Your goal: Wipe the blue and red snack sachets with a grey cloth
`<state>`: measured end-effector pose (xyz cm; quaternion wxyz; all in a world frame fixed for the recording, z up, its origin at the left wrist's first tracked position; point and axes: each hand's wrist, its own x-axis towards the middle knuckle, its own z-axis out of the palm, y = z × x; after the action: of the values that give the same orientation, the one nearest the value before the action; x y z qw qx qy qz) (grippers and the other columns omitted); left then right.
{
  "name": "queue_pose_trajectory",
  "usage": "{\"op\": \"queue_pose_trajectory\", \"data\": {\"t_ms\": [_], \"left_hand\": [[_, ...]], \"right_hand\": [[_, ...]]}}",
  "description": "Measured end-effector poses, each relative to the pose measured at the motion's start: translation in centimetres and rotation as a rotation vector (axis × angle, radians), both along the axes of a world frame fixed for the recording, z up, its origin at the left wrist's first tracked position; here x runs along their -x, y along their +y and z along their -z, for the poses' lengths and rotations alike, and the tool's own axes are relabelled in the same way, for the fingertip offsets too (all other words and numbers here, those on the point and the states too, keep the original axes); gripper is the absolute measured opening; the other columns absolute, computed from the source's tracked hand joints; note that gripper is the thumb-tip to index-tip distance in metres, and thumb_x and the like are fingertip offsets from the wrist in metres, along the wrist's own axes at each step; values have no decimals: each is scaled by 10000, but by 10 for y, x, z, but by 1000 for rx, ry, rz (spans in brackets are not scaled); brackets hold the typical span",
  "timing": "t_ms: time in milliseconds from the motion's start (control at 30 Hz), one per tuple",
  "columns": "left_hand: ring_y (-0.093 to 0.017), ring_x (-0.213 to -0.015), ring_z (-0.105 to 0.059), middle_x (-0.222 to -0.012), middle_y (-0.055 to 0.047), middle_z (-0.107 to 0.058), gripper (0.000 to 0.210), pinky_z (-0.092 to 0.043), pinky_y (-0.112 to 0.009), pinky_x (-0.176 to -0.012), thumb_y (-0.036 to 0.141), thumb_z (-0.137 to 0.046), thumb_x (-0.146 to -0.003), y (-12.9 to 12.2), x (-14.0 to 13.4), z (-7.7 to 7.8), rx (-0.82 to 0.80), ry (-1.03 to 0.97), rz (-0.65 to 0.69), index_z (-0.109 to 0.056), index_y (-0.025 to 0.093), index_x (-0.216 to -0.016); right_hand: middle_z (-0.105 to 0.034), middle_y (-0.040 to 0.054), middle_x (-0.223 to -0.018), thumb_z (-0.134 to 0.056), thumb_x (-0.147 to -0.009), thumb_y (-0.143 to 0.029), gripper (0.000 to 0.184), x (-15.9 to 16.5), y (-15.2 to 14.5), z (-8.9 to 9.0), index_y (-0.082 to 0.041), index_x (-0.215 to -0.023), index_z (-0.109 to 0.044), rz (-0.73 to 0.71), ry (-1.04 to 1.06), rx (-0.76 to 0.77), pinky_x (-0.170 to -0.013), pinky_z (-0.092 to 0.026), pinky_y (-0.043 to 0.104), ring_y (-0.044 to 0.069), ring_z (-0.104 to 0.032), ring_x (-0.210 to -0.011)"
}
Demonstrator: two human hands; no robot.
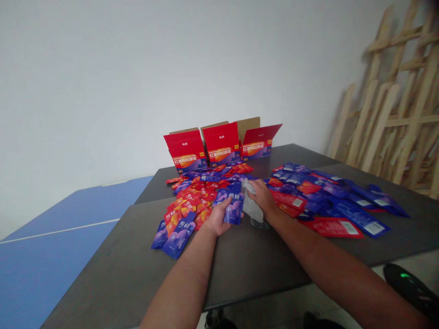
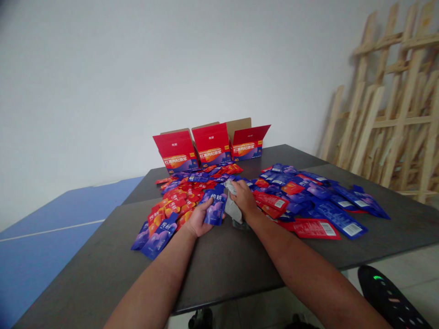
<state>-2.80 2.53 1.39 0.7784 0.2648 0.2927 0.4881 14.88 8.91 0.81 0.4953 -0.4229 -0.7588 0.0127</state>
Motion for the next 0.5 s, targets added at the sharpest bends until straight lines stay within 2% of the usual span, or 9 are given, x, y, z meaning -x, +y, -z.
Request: {"op": "queue_pose_trajectory", "data": {"t_ms": [100, 233, 367, 500], "left_hand": [[-187, -792, -671, -962, -89, -689, 328, -550, -321, -721, 349, -520, -878, 4, 3, -5, -21, -98, -48, -596, 162, -1136], [-200, -817, -663, -928, -89, -691, 373, -533, -334, -754, 414, -480, -882, 7, 9, -10, 3, -192, -131, -621, 137, -1089], [-247, -862, -661, -918, -121, -688, 517, -518, -372, -803, 535, -447, -860, 6, 12, -11, -14, -212, -47, -645, 97, -1051], [-260, -845, -666, -876, -125, -692, 564, -511, -378, -804, 592, -470, -829, 3, 8, -11, -9, -169, 21, -656, 97, -1027]], "right_hand": [[-545, 106, -1031, -498, -845, -185, 364, 2, -9, -4, -216, -1201, -566, -52, -18, -59, -887, -466, 410, 252, -530, -989], [-535, 96, -1108, -519, -837, -184, 359, 13, -27, -5, -224, -1187, -582, -301, -204, -73, -858, -496, 353, 219, -549, -1006], [-565, 89, -1145, -531, -812, -139, 352, 24, -39, -3, -229, -1136, -632, -497, -468, -92, -775, -506, 302, 196, -593, -948], [-602, 65, -1113, -586, -795, -159, 388, 27, -40, -2, -258, -1168, -623, -491, -539, -112, -779, -497, 284, 188, -603, -931]]}}
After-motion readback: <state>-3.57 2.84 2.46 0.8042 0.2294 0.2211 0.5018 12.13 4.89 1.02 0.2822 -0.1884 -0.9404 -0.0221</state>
